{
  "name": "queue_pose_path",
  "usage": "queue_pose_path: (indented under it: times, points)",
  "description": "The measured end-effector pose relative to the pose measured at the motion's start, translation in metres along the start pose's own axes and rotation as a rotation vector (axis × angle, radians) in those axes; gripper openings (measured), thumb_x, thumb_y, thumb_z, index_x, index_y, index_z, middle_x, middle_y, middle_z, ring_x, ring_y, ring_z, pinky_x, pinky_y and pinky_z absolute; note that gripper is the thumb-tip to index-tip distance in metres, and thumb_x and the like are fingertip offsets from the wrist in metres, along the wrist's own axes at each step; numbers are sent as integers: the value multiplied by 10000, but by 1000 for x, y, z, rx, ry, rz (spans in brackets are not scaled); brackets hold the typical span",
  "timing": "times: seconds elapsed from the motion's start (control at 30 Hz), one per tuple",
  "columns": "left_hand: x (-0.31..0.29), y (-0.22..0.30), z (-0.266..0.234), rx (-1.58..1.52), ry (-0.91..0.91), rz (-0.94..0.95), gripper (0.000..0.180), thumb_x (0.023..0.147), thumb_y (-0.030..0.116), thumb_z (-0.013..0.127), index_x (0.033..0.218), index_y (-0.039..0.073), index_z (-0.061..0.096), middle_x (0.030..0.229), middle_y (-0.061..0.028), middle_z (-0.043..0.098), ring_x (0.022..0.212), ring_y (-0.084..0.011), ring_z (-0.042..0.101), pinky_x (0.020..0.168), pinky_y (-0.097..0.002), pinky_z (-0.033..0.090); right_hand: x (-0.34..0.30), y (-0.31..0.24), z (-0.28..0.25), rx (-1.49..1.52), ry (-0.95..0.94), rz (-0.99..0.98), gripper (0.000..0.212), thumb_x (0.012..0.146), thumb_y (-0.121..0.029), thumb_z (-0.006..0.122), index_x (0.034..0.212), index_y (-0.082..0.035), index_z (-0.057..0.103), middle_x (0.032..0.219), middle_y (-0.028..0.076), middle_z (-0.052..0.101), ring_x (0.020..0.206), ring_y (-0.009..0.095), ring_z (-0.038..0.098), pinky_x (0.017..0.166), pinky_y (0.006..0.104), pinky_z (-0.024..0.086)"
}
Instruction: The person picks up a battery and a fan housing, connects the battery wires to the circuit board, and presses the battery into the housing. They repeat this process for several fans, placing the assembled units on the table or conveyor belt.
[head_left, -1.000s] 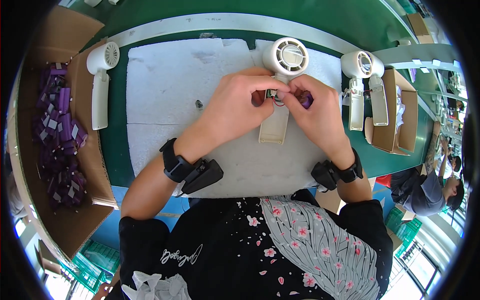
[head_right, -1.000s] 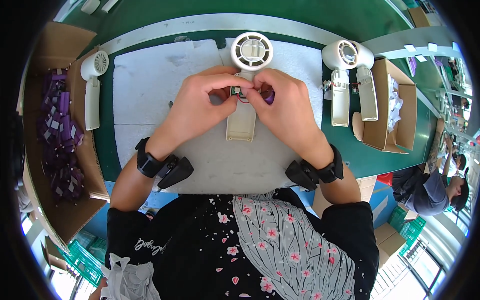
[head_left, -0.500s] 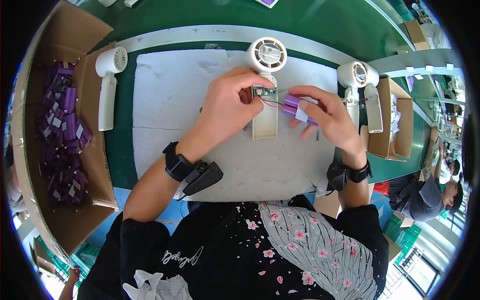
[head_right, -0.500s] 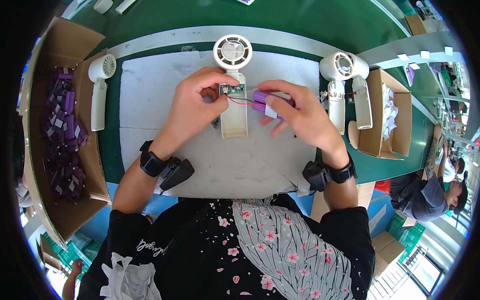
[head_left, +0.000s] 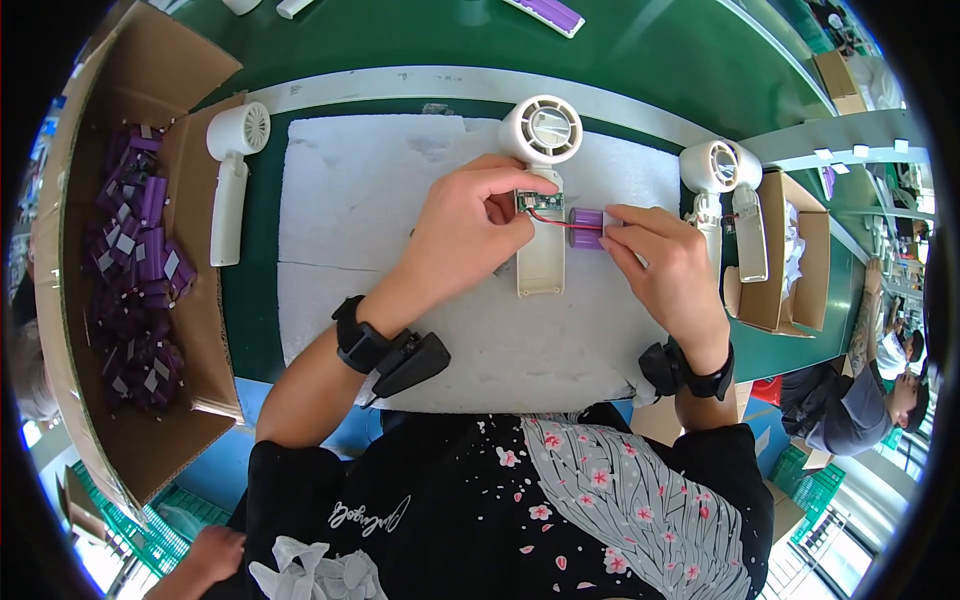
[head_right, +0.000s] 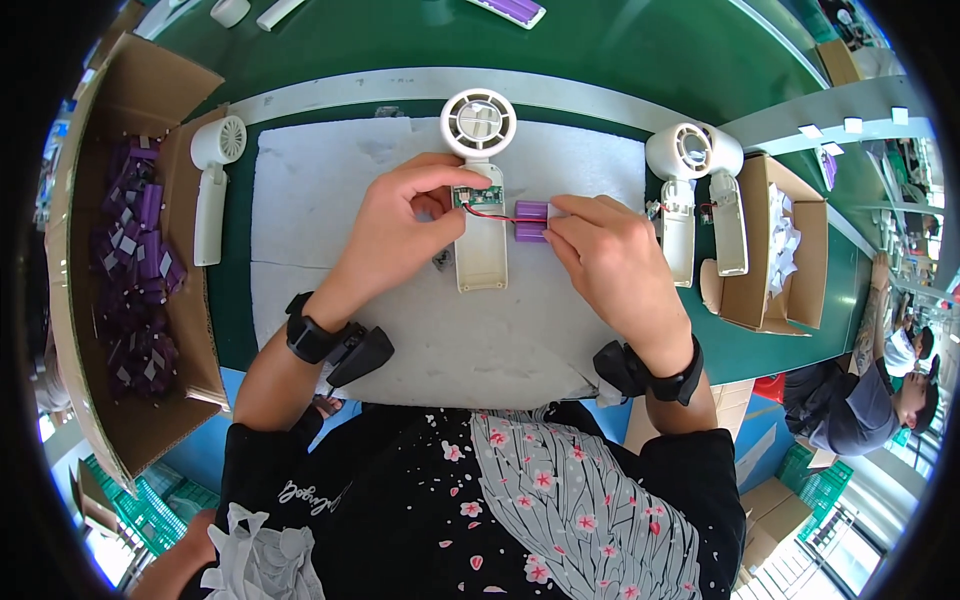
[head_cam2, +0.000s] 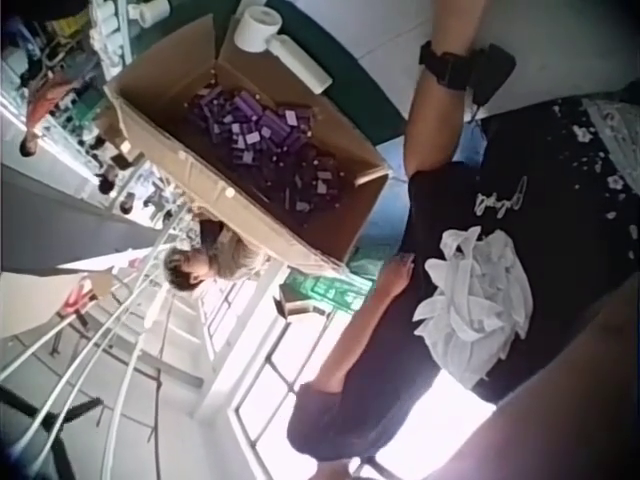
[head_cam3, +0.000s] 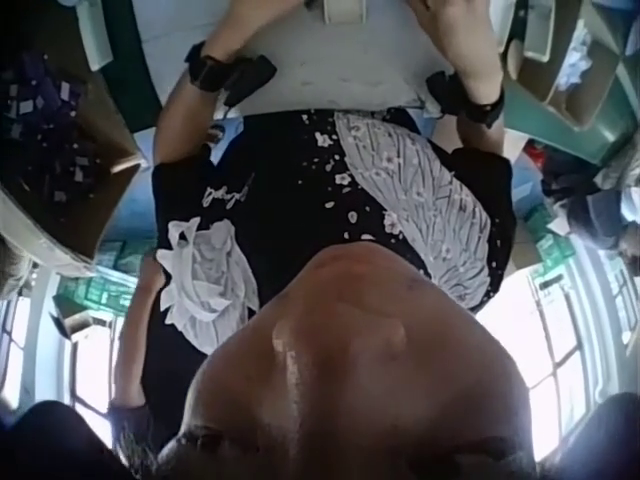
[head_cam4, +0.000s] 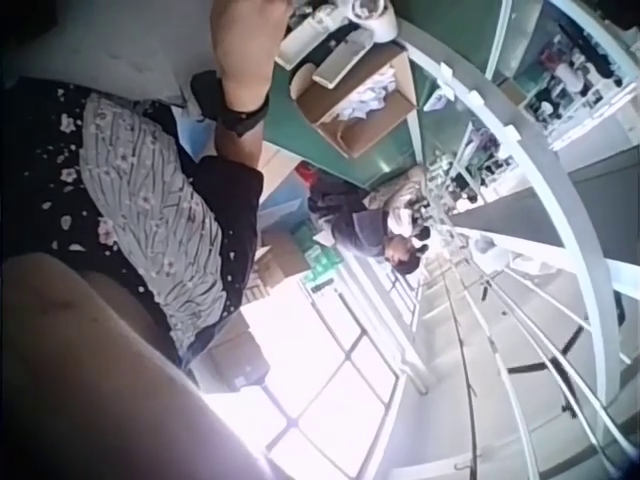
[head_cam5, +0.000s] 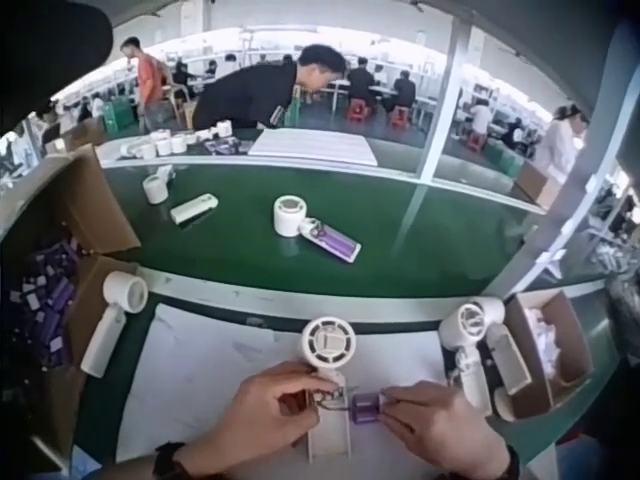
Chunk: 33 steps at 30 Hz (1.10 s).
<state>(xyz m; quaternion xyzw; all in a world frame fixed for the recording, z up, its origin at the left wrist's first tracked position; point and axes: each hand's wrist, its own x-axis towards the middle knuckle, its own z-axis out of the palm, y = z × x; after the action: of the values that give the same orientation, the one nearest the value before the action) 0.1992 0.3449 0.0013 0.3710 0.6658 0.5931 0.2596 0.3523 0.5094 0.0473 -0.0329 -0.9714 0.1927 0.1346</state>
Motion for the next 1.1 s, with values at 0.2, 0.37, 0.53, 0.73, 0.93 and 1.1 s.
queue_pose_path:
  times: [0.2, 0.37, 0.53, 0.73, 0.93, 1.1]
  points:
    - [-3, 6, 0, 23, -28, -76, 319, 754, -52, 574, 1040, 30, 690, 1076, -54, 611, 777, -74, 552, 668, -201, 457, 2, -5, 0, -78, -28, -30, 111, 738, 3, 721, 839, 30, 685, 970, 137, 700, 734, 276, 660, 670, 337, 546]
    - [-2, 1, 1, 8, 21, -22, 299, 736, -49, 593, 996, 48, 702, 981, -58, 632, 684, -106, 575, 625, -235, 477, 4, -1, -2, -38, -53, 24, 98, 735, 9, 711, 827, 32, 687, 950, 139, 709, 729, 280, 663, 653, 341, 547]
    - [-3, 0, -2, 14, 15, 3, 281, 735, -45, 602, 977, 51, 707, 943, -65, 641, 645, -122, 589, 615, -250, 490, 3, 3, -4, 75, -62, 49, 85, 738, 9, 709, 818, 31, 691, 962, 143, 711, 739, 277, 669, 654, 338, 548]
    - [-1, -1, -1, -4, -22, 2, 287, 741, -40, 610, 996, 52, 705, 950, -54, 646, 651, -111, 581, 628, -242, 489, -1, -1, -5, -17, -28, 18, 62, 729, 6, 700, 780, 26, 672, 972, 148, 707, 727, 276, 659, 659, 343, 546]
    - [0, -1, -2, -15, -46, -13, 315, 747, -42, 613, 1032, 61, 702, 948, -41, 649, 667, -90, 571, 641, -233, 485, 0, -4, 1, -135, -28, -78, 97, 684, -1, 681, 722, 19, 594, 966, 147, 694, 689, 277, 629, 644, 359, 537]
    - [0, -1, -3, 14, -65, -86, 321, 751, -45, 610, 1041, 61, 700, 969, -42, 654, 681, -86, 572, 652, -226, 488, -3, -3, 9, -127, 44, -41, 110, 670, 3, 671, 730, 21, 580, 971, 144, 684, 689, 285, 626, 647, 357, 539]
